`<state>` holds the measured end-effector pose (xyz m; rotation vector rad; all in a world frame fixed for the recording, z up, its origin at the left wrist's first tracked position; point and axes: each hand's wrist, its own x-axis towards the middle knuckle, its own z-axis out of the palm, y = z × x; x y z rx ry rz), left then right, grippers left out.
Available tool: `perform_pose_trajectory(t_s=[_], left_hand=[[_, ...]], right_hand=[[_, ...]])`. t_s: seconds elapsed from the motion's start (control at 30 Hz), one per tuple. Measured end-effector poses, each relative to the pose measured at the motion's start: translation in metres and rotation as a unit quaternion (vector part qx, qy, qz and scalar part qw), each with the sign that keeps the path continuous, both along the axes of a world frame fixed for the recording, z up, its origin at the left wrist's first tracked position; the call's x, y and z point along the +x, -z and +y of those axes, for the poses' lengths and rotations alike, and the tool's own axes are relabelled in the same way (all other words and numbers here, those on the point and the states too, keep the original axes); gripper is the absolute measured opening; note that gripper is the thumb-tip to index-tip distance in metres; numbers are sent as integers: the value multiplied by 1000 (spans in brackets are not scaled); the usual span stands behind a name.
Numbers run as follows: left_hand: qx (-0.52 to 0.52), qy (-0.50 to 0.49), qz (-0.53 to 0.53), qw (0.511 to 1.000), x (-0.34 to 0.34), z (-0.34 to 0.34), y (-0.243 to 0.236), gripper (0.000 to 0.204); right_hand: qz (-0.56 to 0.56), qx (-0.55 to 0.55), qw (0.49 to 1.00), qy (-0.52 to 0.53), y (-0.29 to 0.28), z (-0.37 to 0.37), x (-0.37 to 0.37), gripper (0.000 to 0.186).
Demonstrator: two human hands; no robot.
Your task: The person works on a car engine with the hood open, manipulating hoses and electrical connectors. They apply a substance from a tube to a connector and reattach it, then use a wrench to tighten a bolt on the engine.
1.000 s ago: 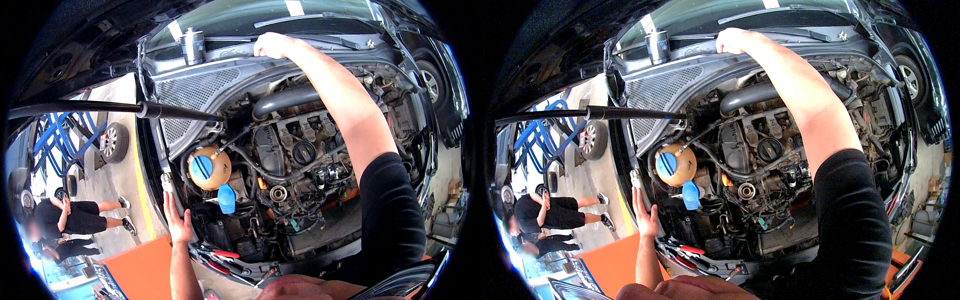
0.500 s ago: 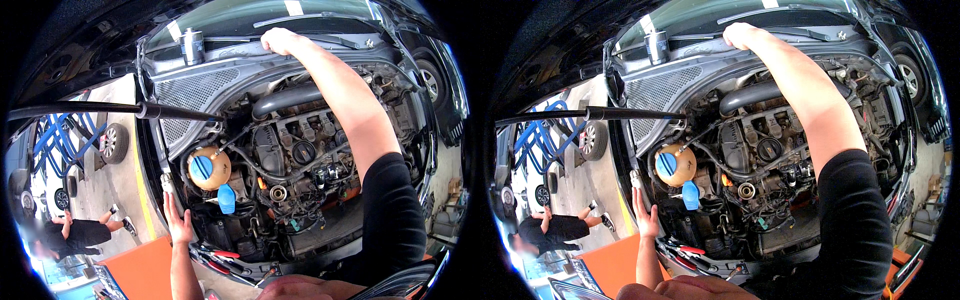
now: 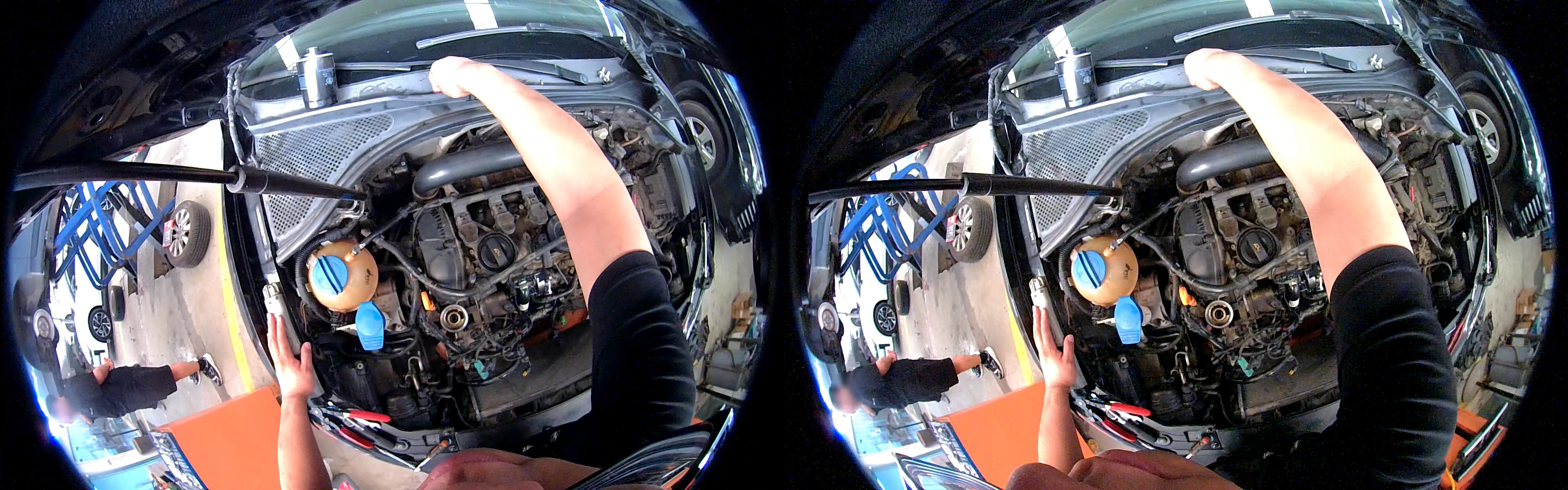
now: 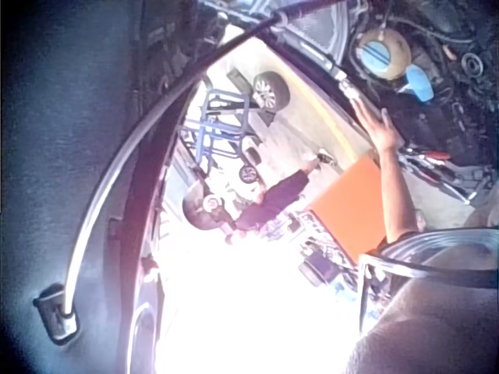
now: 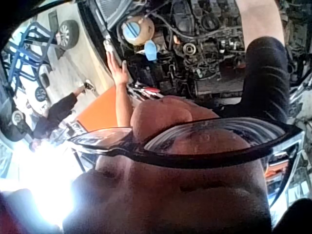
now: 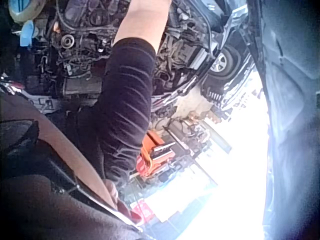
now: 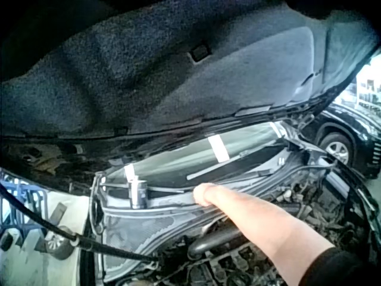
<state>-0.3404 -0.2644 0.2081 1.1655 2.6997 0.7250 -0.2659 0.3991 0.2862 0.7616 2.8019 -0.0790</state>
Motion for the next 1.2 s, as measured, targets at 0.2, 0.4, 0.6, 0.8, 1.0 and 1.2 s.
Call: perform_pose_trajectory(t_s=[0.2, 0.4, 0.6, 0.8, 1.0, 1.2], left_hand=[[-9, 3, 11, 1000, -1, -4, -2, 85], [6, 17, -2, 1000, -1, 13, 6, 85], [-7, -1, 6, 1000, 1, -2, 0, 85], [0, -1, 3, 1000, -4, -6, 9, 83], [20, 5, 12, 1000, -6, -18, 8, 83], [39, 12, 22, 999, -17, -24, 25, 86]], right_hand=[[35, -30, 999, 19, -12, -27, -3, 29], [-106, 70, 991, 45, 19, 25, -17, 25], [-77, 75, 994, 9, 1, -5, -23, 17], [284, 21, 958, 44, -3, -39, 38, 27], [375, -319, 870, 31, -3, -207, 155, 21], [200, -628, 747, 87, 31, -400, 274, 26]])
